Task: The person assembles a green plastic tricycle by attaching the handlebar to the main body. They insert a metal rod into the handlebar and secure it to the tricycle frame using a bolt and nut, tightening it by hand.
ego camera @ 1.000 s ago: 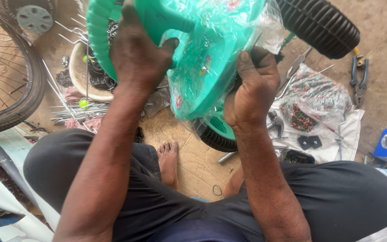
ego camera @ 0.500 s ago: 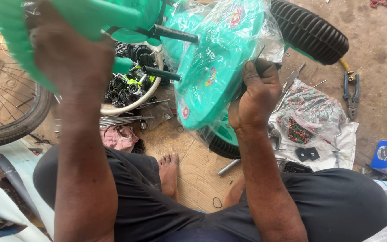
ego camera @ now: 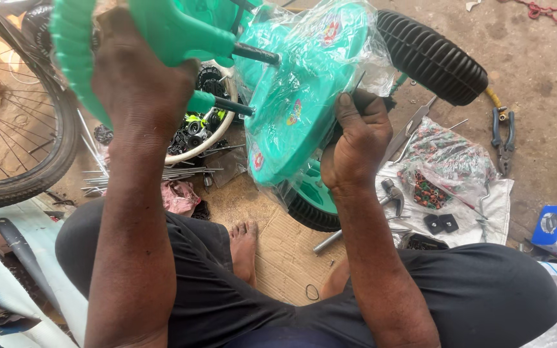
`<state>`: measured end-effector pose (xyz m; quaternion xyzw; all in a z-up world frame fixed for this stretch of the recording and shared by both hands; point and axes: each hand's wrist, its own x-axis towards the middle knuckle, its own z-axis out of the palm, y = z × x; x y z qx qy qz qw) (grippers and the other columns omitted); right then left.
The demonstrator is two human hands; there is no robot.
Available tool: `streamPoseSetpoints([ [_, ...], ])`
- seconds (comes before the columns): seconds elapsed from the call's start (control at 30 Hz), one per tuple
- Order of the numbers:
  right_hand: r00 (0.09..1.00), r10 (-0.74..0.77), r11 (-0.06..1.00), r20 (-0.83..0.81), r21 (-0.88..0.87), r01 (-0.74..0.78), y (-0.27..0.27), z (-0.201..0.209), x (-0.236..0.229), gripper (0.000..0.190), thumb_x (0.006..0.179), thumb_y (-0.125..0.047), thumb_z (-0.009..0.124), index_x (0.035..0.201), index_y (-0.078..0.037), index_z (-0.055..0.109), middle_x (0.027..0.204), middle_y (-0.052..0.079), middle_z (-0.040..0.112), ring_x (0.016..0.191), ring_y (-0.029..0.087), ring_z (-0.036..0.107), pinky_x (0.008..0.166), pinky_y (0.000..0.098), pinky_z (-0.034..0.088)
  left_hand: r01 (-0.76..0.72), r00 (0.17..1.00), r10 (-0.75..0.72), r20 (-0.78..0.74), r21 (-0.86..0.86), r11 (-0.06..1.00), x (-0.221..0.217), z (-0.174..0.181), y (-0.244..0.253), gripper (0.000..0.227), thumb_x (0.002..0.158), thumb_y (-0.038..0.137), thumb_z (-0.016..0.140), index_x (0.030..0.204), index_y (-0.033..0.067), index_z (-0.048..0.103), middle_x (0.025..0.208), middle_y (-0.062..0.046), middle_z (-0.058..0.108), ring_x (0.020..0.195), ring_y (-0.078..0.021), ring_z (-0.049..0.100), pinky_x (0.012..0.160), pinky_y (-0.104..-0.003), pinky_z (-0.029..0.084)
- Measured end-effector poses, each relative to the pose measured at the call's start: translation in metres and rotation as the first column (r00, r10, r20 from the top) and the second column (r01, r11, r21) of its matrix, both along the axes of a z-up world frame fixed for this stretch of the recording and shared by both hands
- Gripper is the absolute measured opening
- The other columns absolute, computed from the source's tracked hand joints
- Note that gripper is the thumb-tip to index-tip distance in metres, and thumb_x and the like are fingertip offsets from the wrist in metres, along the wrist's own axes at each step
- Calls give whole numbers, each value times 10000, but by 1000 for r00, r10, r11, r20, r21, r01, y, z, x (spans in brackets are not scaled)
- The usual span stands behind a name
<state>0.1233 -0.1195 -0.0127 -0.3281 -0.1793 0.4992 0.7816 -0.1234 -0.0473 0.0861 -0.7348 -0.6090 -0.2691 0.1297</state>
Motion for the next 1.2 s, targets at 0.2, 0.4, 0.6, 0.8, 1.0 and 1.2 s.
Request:
streamPoseSetpoints([
  [0.2,1000,14,1000,4,3,-14,-1,2,1,79,993,-4,679,1057,22,640,973,106,708,895,163,680,879,314,584,-35,999,35,-9,-28,999,-15,2,3,597,780,238,955,1155,23,542,978,-170,697,869,-366,709,702,-482,550],
  [0.4,1000,2,1000,17,-19,-2,-1,-1,-3,81,994,-1,682,1057,22,637,971,107,705,897,161,675,881,313,576,55,989,-15,-145,274,960,-4,-13,7,661,689,245,966,1139,31,532,1037,-177,692,926,-377,713,770,-447,569],
  [0.6,999,5,999,43,-51,-3,-1,-4,-4,94,978,-9,686,1059,22,649,977,111,714,905,155,678,899,304,574,-24,999,20,-36,-126,992,3,-23,12,713,749,197,957,1254,13,489,1052,-174,694,952,-368,722,790,-491,560],
  [0.8,999,5,999,38,-35,-3,-1,-4,0,85,985,-3,685,1052,28,642,964,116,709,902,167,680,890,320,579,3,1000,-5,-11,-124,992,11,-34,11,783,749,173,947,1311,-9,435,1048,-189,684,895,-361,723,704,-468,566],
  [1.0,999,4,998,38,-63,-2,0,-4,5,77,989,-8,673,1050,17,633,933,110,706,848,171,682,826,333,590,2,1000,-2,1,-90,996,17,-30,6,834,754,154,934,1360,-45,397,1067,-212,674,864,-366,728,659,-446,576],
  [1.2,1000,13,1000,6,-17,-13,5,0,10,85,984,7,661,1062,30,638,963,125,720,861,180,700,846,334,604,124,951,-26,307,-304,945,11,-31,10,642,807,162,907,1271,-1,494,1113,-160,723,998,-343,749,832,-428,601],
])
